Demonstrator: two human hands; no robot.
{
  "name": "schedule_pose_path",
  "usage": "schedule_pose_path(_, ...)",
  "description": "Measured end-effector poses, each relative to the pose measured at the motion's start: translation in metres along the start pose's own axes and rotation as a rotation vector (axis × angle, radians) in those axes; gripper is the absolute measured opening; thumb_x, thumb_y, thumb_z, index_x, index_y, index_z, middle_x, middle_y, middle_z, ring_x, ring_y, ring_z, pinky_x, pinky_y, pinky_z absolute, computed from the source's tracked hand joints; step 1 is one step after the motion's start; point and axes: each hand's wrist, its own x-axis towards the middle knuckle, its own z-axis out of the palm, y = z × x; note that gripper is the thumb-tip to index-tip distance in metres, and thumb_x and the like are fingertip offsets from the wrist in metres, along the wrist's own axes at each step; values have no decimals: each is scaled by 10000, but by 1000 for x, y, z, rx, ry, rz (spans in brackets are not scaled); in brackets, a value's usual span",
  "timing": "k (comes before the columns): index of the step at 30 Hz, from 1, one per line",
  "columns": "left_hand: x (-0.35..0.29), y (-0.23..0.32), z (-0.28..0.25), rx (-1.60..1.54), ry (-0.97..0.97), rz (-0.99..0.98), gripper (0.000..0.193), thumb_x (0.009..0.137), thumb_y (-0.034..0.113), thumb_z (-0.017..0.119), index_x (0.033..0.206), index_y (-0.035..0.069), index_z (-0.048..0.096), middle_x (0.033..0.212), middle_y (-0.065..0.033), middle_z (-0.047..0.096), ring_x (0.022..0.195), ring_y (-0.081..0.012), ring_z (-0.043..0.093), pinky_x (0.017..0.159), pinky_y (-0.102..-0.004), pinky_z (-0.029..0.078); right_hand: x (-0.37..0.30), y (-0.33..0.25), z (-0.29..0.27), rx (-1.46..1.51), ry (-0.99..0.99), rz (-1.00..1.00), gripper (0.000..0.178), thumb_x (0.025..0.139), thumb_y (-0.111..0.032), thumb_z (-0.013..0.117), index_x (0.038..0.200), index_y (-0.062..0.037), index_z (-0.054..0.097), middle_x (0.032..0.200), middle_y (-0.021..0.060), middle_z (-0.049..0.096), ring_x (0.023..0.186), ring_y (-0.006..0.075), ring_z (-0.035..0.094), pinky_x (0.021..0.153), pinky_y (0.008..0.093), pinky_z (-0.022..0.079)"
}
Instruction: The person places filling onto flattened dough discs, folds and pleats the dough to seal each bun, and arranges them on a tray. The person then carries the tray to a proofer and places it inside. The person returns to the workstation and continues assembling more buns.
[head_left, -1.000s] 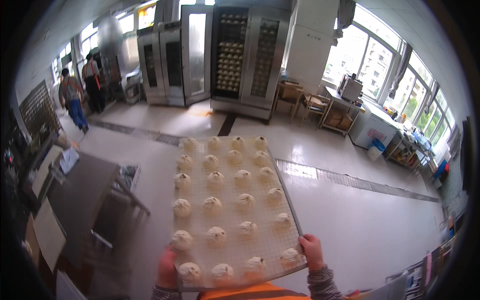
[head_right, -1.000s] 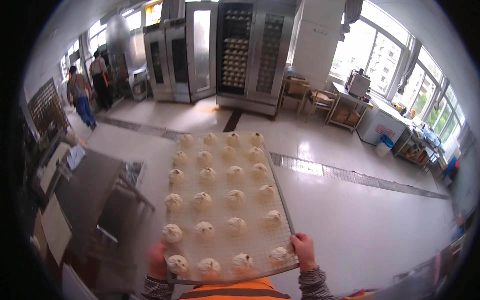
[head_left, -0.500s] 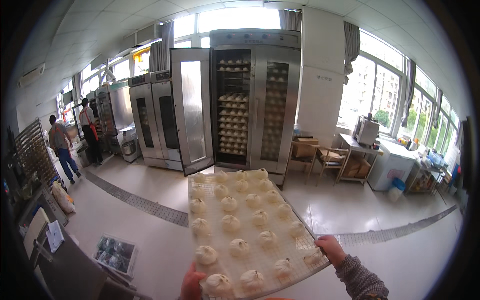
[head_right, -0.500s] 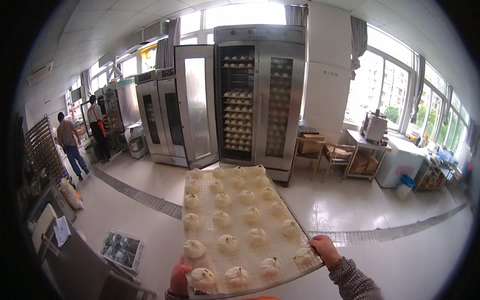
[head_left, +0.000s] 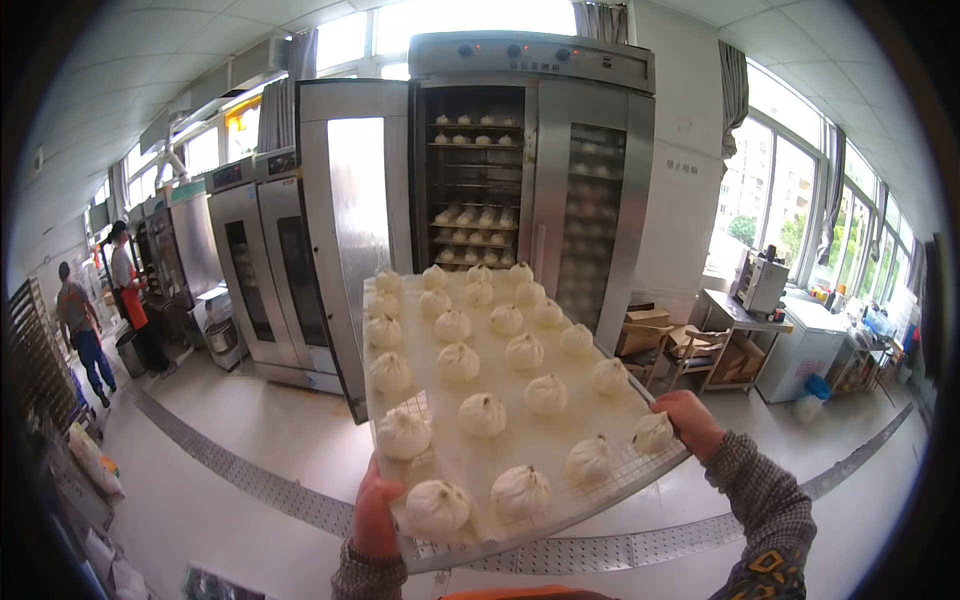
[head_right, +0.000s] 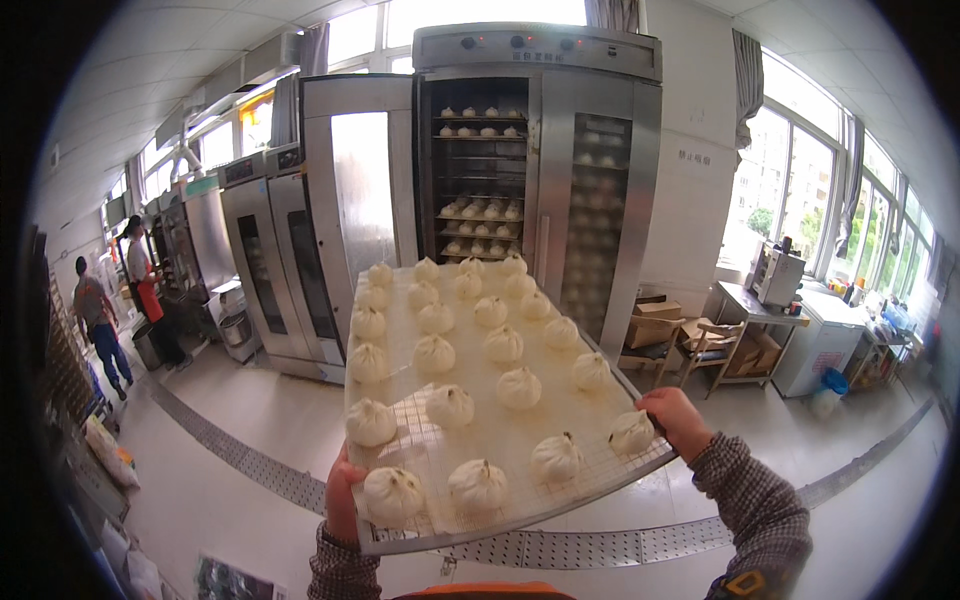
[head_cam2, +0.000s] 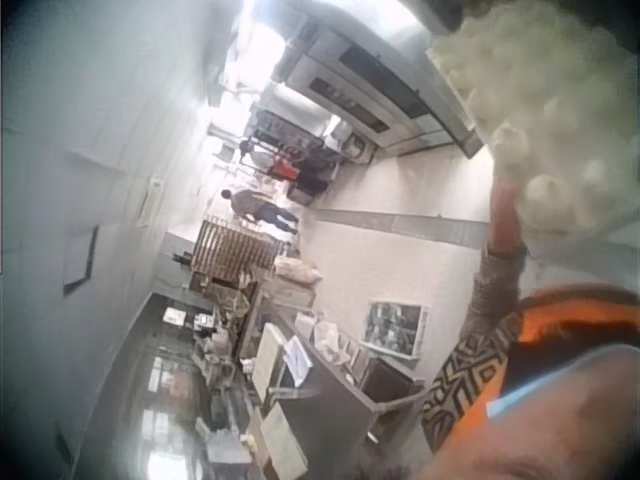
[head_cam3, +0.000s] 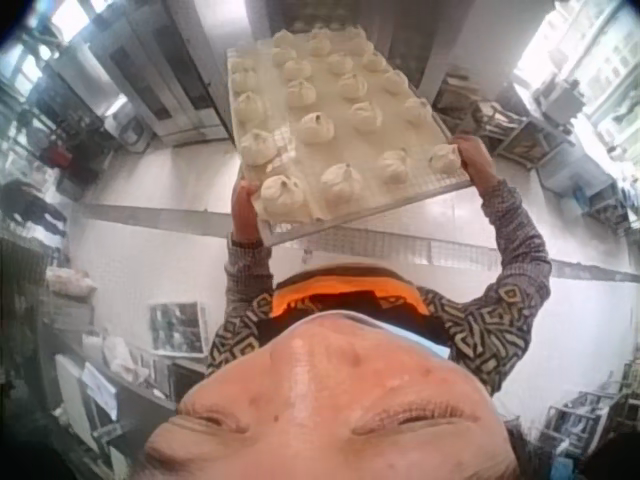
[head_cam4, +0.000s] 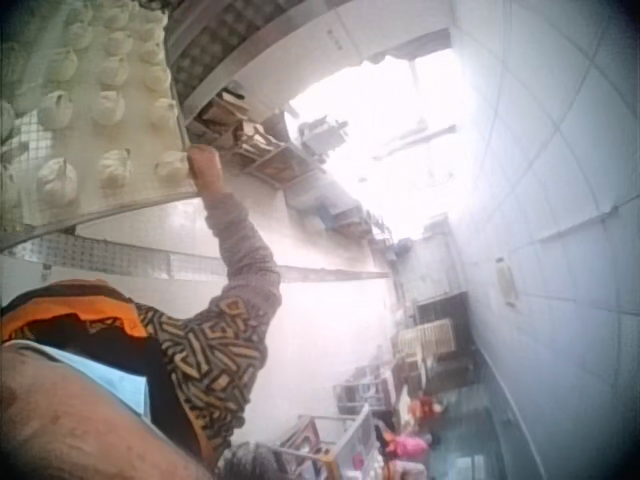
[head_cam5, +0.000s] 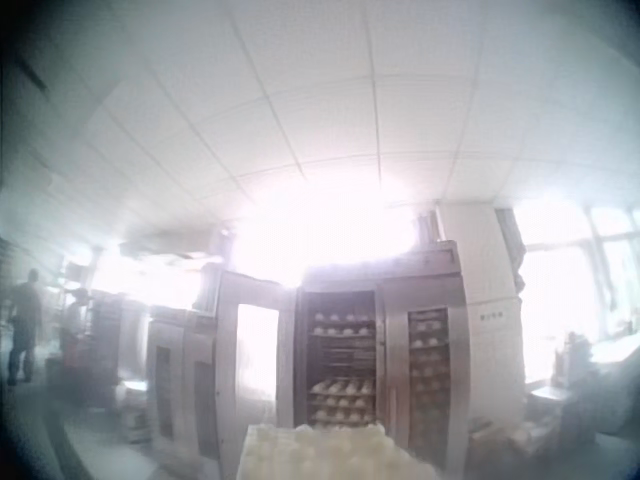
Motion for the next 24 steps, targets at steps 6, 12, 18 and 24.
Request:
schedule_pose_path(6,205,15,-42,-30,-102,18,687,720,114,426,1389,-18,349,1261,-175,519,1118,-291,576,951,-363,503,177,22,-3,-11,41,-12,132,793,-46,622,858,48,689,789,87,679,712,153,639,656,294,500)
schedule_pose_path(12,379,8,-75,-78,-251,33,621,768,119,415,1373,-7,356,1226,-167,524,1070,-293,596,933,-373,512,338,74,-8,-534,-77,-395,188,718,-44,652,900,-11,688,795,138,663,730,216,649,671,321,508)
schedule_pose_path(18,527,18,-90,-11,-223,-11,580,790,98,396,1362,4,369,1231,-155,528,1094,-269,582,962,-368,488,463,91,3,137,92,185,124,757,-35,676,848,50,680,745,98,661,683,164,645,638,304,517)
schedule_pose_path(24,632,28,-115,-57,-325,-26,569,794,96,399,1354,3,368,1254,-156,514,1127,-280,566,979,-378,477,539,88,15,447,307,393,108,784,-17,649,823,80,680,782,104,672,663,157,652,609,301,533)
